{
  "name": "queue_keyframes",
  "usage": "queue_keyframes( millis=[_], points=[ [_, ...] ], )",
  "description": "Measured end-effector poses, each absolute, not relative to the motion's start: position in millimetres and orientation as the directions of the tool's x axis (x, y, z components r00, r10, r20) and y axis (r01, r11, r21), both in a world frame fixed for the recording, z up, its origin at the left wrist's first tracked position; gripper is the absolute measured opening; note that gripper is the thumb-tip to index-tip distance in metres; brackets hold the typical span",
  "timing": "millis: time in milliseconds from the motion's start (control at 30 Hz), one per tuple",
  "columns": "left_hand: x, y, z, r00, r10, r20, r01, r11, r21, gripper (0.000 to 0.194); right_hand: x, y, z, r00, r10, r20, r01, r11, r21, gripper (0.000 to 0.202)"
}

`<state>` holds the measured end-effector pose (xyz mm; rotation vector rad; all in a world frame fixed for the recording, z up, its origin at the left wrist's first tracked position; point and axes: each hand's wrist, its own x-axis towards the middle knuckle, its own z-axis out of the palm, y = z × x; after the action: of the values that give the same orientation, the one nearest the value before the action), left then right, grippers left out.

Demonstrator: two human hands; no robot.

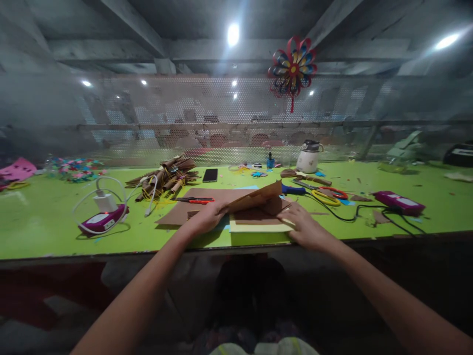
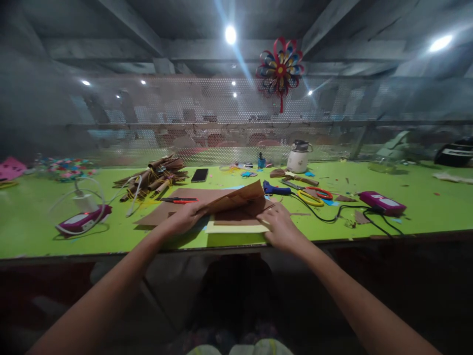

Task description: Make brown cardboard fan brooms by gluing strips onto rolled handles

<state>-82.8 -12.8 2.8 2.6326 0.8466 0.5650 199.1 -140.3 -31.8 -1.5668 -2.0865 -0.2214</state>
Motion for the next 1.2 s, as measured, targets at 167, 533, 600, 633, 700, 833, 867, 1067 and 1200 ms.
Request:
queue_keyframes(
  millis=[167, 533, 600, 633, 700, 833, 867, 1067, 1200],
  points=[
    [-83, -8, 0, 0.739, 0.618, 0.268, 0.496, -0.768, 0.406, 0.029, 198, -168, -21, -0.291, 0.855, 0.429, 0.849, 0.437, -0.298, 0.041],
    [-85, -10, 1, 0.749, 0.610, 0.259, 0.473, -0.765, 0.437, 0.029, 134, -139, -11, -0.347, 0.797, 0.494, 0.933, 0.347, 0.097, 0.015],
    [-85, -10, 0, 0.747, 0.610, 0.263, 0.477, -0.768, 0.427, 0.030, 127, -132, -17, -0.354, 0.799, 0.486, 0.935, 0.318, 0.158, 0.016],
    [-85, -9, -1, 0.748, 0.607, 0.270, 0.473, -0.772, 0.424, 0.030, 126, -130, -20, -0.350, 0.796, 0.494, 0.937, 0.309, 0.165, 0.017],
    [-85, -9, -1, 0.753, 0.597, 0.278, 0.461, -0.779, 0.426, 0.030, 127, -131, -26, -0.358, 0.780, 0.514, 0.932, 0.331, 0.146, 0.019],
    [-84, -11, 0, 0.753, 0.598, 0.276, 0.464, -0.778, 0.423, 0.028, 131, -147, -37, -0.407, 0.728, 0.552, 0.885, 0.463, 0.043, 0.021],
    [-83, -12, 0, 0.755, 0.593, 0.279, 0.458, -0.782, 0.424, 0.028, 131, -152, -39, -0.404, 0.710, 0.577, 0.873, 0.488, 0.011, 0.022],
    [-82, -15, 2, 0.749, 0.592, 0.298, 0.460, -0.787, 0.410, 0.027, 132, -168, -53, -0.297, 0.644, 0.705, 0.802, 0.569, -0.182, 0.029],
    [-83, -13, 1, 0.756, 0.580, 0.303, 0.447, -0.796, 0.409, 0.027, 132, -170, -62, -0.232, 0.661, 0.714, 0.767, 0.576, -0.283, 0.028]
  ],
)
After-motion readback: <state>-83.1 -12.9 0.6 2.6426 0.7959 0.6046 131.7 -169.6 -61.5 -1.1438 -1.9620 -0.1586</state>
